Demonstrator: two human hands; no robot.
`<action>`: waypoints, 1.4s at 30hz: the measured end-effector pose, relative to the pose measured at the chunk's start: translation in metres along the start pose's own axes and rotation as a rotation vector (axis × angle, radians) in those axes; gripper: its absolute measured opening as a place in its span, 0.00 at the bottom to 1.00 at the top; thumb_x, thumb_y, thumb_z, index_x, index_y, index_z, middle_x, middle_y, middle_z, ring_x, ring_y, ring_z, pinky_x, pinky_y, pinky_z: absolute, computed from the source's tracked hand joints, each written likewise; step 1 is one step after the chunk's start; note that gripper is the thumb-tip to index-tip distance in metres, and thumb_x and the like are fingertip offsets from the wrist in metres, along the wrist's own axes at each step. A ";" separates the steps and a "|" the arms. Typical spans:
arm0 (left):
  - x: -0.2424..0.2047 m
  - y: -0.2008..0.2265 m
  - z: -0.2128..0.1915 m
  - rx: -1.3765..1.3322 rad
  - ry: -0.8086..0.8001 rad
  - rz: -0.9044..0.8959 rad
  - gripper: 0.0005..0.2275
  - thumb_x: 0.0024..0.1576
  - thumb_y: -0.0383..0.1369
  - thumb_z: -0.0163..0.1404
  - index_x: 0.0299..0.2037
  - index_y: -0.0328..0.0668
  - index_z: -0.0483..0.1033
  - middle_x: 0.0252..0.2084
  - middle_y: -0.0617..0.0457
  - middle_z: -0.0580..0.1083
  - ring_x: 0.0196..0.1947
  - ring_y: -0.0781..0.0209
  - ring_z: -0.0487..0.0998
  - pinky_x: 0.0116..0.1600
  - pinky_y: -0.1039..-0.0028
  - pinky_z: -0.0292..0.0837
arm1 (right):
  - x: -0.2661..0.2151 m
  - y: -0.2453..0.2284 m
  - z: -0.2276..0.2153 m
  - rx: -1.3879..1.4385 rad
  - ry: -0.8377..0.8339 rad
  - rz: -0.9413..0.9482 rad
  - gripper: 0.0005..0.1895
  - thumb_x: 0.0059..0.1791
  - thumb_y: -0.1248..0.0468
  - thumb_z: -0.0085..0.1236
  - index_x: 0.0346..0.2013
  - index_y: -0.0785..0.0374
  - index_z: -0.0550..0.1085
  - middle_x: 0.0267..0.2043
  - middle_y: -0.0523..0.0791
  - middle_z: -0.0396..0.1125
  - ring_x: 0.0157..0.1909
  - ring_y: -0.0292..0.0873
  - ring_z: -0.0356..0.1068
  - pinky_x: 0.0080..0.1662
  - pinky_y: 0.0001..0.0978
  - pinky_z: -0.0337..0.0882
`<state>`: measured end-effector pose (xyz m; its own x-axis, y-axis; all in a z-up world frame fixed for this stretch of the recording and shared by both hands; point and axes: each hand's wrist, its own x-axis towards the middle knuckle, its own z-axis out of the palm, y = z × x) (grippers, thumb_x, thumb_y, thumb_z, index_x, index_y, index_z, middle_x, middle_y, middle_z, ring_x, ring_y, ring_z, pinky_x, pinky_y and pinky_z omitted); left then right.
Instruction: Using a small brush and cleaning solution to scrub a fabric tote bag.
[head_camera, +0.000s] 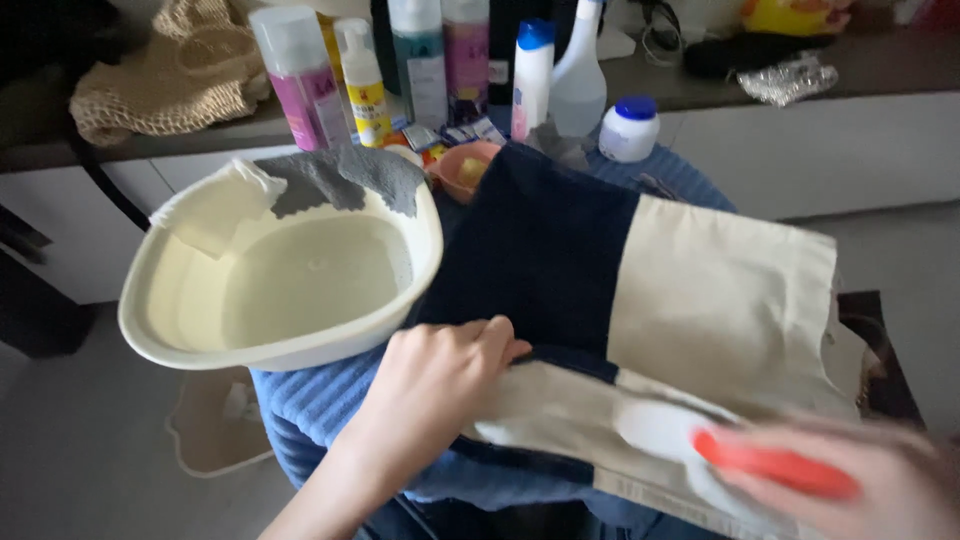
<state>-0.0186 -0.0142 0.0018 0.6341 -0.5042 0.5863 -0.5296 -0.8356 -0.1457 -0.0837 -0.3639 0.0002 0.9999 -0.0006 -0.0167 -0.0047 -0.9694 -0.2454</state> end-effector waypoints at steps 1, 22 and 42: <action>0.000 0.000 0.001 0.017 -0.013 0.004 0.16 0.67 0.45 0.51 0.28 0.52 0.65 0.19 0.60 0.71 0.15 0.51 0.75 0.14 0.60 0.59 | 0.003 -0.018 0.002 0.016 0.160 -0.114 0.21 0.33 0.47 0.75 0.37 0.13 0.87 0.25 0.21 0.82 0.23 0.28 0.79 0.32 0.24 0.74; 0.004 -0.001 0.000 0.124 -0.131 0.015 0.16 0.68 0.48 0.50 0.29 0.54 0.67 0.18 0.61 0.72 0.16 0.54 0.77 0.15 0.64 0.64 | 0.003 -0.071 -0.004 0.114 0.401 -0.610 0.15 0.41 0.59 0.68 0.42 0.40 0.83 0.30 0.26 0.77 0.21 0.32 0.71 0.26 0.26 0.75; 0.100 0.072 0.029 -0.387 -0.652 0.161 0.13 0.69 0.43 0.41 0.48 0.49 0.77 0.37 0.47 0.78 0.38 0.40 0.82 0.38 0.51 0.79 | 0.014 0.096 0.019 0.163 0.550 -0.156 0.18 0.36 0.57 0.72 0.31 0.67 0.79 0.40 0.41 0.71 0.33 0.38 0.70 0.36 0.26 0.63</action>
<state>0.0228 -0.1315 0.0262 0.6722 -0.7399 -0.0237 -0.7267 -0.6657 0.1697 -0.0703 -0.4525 -0.0417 0.8501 -0.0304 0.5258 0.1843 -0.9180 -0.3510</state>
